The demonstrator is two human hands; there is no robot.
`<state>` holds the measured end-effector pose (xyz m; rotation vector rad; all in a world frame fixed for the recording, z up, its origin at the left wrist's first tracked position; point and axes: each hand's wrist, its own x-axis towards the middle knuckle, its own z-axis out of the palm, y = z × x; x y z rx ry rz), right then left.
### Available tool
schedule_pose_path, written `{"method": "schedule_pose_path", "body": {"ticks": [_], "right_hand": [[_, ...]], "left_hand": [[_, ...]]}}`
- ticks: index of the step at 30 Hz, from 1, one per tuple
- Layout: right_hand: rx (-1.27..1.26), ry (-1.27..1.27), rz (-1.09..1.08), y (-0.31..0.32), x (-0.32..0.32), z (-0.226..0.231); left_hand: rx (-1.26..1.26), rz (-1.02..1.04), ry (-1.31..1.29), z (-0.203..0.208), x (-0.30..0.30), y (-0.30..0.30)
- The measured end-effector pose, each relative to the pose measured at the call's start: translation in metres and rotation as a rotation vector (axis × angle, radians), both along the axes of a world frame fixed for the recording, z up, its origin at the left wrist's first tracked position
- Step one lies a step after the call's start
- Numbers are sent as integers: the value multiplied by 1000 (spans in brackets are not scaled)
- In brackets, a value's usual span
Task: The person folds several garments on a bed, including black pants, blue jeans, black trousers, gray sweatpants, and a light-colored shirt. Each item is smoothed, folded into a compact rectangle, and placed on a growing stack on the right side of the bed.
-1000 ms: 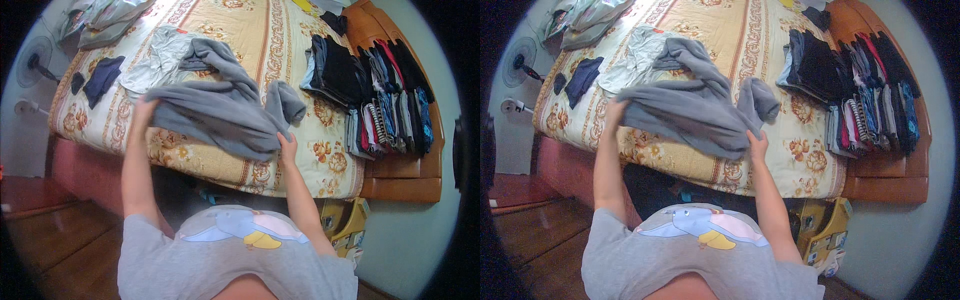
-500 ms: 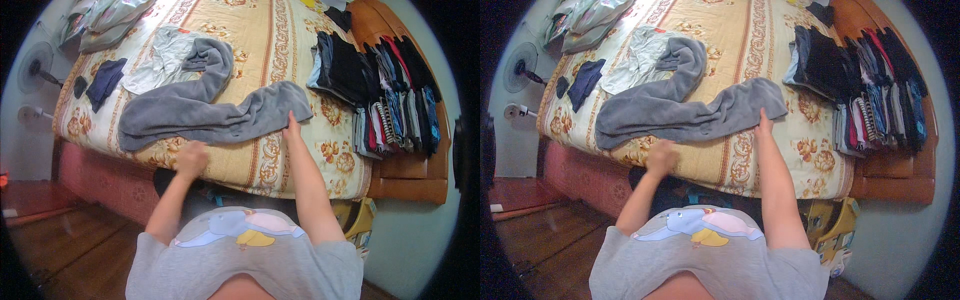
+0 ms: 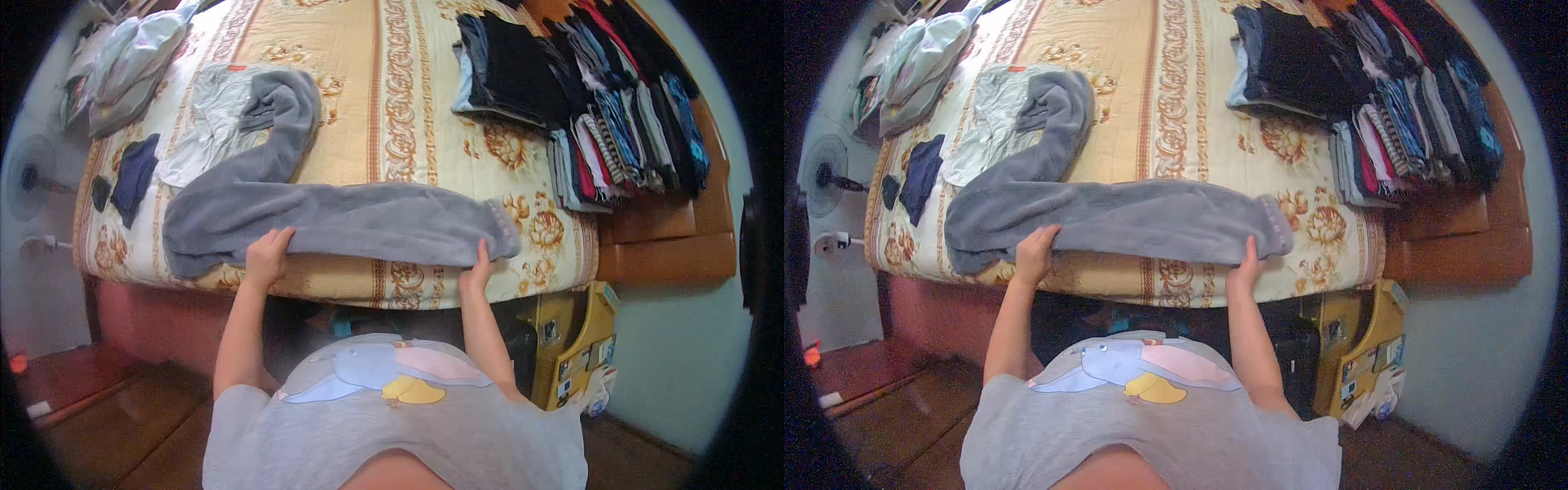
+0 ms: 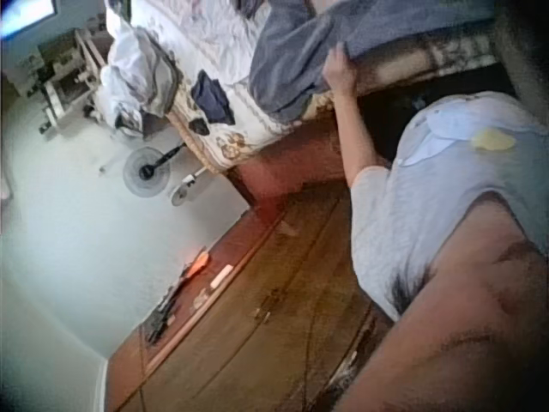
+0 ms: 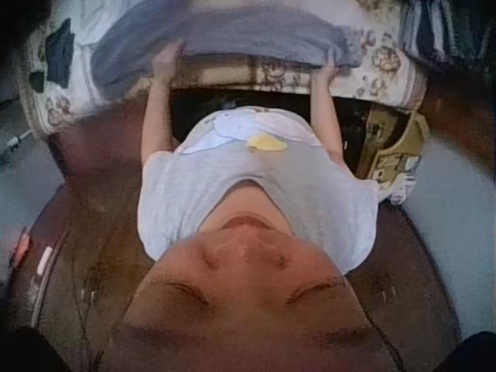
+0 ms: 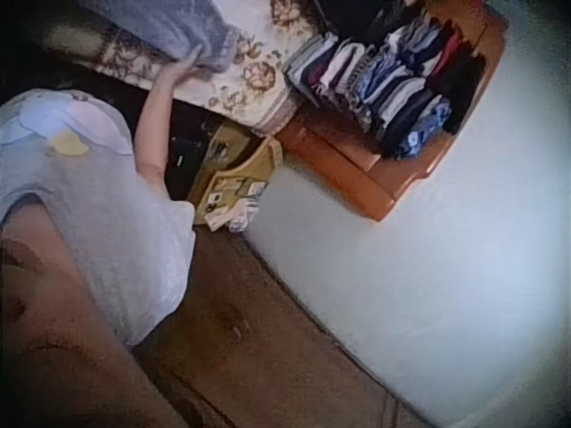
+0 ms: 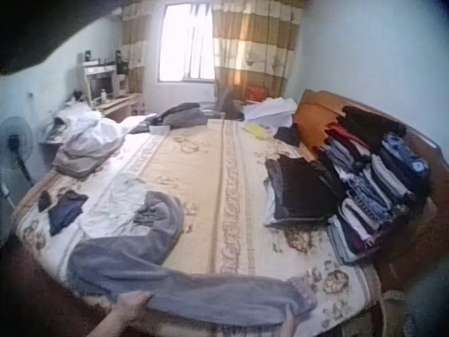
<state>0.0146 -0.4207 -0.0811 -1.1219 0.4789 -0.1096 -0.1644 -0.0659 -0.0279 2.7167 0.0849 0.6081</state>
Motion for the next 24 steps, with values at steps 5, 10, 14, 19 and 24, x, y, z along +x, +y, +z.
{"method": "schedule_pose_path", "body": {"ticks": [5,10,14,19,24], "right_hand": [[445,215,131,-45,39,-15],[-52,-248,24,-48,125,20],[10,-241,-22,-45,111,101],[-110,197,-97,-136,90,-46],[108,107,63,-159,51,-48]], "left_hand": [[74,-97,189,-17,-27,-27],[183,178,-25,4,1,-22],[252,72,-46,14,8,-27],[256,-175,333,-50,-19,-54],[283,-141,248,-61,-34,-62]]}}
